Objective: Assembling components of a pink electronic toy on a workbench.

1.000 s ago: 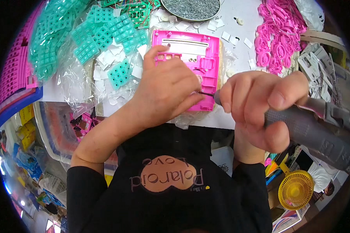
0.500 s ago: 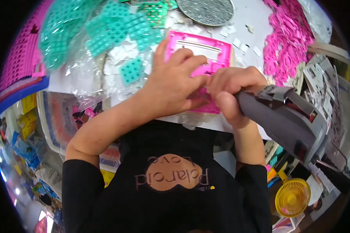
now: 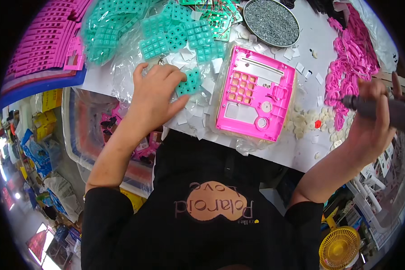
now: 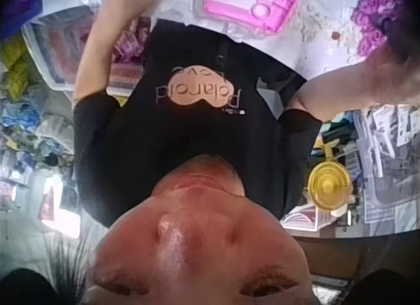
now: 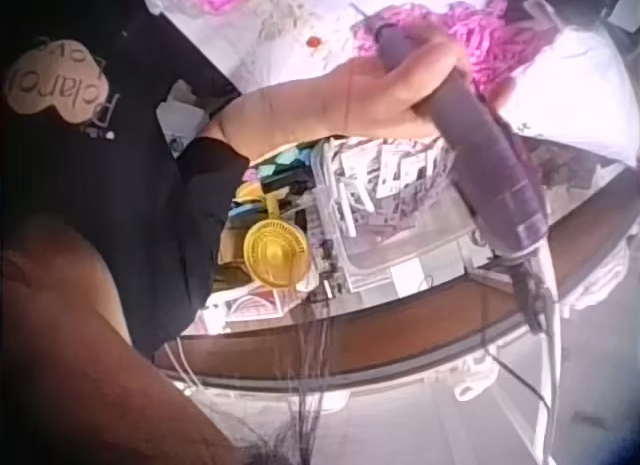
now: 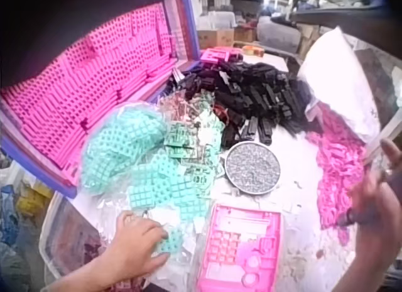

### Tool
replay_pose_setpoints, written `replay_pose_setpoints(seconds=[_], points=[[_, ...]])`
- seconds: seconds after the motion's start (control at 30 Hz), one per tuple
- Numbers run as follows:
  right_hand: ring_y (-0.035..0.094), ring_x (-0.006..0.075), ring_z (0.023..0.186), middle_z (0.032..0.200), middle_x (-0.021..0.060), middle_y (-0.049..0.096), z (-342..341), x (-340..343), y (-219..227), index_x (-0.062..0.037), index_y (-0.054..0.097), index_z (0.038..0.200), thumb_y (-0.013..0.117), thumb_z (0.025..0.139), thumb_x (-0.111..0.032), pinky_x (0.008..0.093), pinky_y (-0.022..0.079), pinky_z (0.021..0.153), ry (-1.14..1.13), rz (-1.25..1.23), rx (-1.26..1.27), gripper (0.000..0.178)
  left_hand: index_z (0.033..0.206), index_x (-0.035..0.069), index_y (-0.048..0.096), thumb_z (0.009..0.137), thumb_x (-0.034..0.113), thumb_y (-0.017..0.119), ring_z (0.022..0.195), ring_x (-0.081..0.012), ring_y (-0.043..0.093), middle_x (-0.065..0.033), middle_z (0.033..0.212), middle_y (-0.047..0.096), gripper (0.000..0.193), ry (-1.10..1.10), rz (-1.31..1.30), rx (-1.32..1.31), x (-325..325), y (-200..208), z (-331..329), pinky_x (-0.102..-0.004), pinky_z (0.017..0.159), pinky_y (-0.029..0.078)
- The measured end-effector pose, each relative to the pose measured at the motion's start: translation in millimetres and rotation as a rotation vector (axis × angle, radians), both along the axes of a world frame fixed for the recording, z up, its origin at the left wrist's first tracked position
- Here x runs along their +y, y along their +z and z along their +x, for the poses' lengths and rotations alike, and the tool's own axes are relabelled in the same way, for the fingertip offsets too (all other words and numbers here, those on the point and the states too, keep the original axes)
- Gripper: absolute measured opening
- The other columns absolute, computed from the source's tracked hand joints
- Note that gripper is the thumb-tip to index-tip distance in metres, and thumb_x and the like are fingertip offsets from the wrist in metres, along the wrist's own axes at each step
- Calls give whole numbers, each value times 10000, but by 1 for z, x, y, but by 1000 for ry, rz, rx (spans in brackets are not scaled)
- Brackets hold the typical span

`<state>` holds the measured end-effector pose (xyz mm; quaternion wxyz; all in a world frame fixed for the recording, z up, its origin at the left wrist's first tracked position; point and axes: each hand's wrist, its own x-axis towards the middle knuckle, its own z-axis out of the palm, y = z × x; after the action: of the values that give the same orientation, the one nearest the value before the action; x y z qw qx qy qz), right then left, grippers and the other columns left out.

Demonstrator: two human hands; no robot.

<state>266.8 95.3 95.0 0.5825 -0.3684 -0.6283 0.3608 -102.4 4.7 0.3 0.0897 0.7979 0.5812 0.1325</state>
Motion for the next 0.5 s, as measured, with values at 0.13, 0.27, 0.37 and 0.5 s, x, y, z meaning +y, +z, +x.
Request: replay_pose_setpoints(seconds=[0.13,0.27,0.37,0.5], points=[[635,338,1070,1155,249,632,-14,-18,-5,64,424,1388,628,935,-34,464,530,953,-494,379,-194,506,981,114,646,835,150,725,1017,-256,619,-43,1009,673,170,-37,88,-15,6,0,-5,-514,1053,321],[642,323,1067,1163,264,638,-17,-44,-27,98,520,1257,624,911,17,427,550,919,-305,497,-19,371,994,93,652,877,93,665,998,-266,623,-70,1000,673,118,71,112,-151,4,-3,-7,-475,1015,363],[655,215,911,1019,191,673,-28,-66,-37,98,600,1147,589,866,95,299,520,830,-149,52,-72,281,1061,37,624,1006,137,556,931,-189,642,-76,979,681,133,220,-62,-733,-11,16,5,-334,829,472],[687,221,900,1045,127,702,-58,-55,-42,-4,692,1156,655,773,73,317,535,820,278,-83,-322,393,1226,-36,556,1055,277,502,698,-162,606,-102,956,647,360,244,-970,-1504,-25,42,37,-253,592,459]])
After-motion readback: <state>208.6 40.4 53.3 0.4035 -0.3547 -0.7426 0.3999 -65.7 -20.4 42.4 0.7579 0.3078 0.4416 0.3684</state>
